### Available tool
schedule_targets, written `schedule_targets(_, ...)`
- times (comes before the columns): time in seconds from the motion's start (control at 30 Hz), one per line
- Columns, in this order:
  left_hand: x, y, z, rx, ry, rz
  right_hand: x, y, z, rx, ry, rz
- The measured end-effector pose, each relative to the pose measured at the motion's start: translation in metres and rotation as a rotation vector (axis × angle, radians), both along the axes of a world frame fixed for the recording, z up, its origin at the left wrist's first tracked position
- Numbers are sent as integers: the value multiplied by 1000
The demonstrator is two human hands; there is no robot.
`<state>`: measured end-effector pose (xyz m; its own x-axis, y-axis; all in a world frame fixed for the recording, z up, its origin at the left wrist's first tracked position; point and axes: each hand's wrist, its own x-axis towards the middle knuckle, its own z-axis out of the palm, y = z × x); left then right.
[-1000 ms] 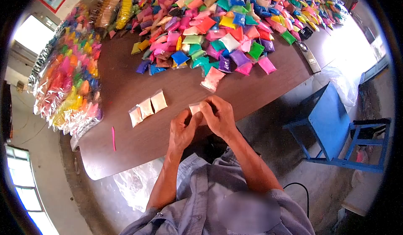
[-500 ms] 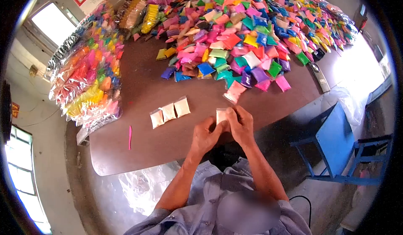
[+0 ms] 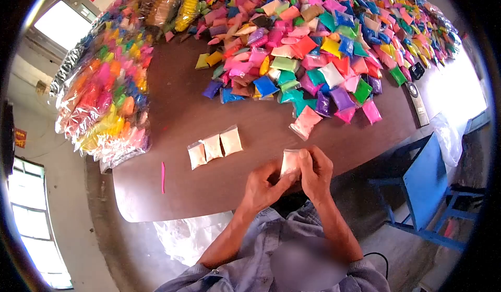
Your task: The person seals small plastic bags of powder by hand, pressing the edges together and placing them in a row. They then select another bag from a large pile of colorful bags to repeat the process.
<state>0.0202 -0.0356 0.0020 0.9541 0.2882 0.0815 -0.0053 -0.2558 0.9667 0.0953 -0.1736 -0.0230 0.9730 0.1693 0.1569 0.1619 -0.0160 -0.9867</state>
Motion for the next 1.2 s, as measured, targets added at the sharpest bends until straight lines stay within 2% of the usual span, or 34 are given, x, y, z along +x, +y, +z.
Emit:
schedule_targets(0.13,-1,3,-1,26,64,-31,-1,0,13,51,32,40)
schedule_targets(0.37,-4,4,-3,-126,153,-10,2,-3,10,21,54,135)
schedule_targets(0.7,-6,8,-2,-43,82,-9,3,-5,12,-29,-65,107)
schedule_targets(0.8,-7,7,0,-57,67,-4,5,-5,14,6,-62,148)
schedule_targets(0.97,-6,4,-3,-226,44,34,4,-7,6,-80,-130,170)
schedule_targets(1.2,-8,7,-11,-233,39,60,4,-3,16,-83,-177,200)
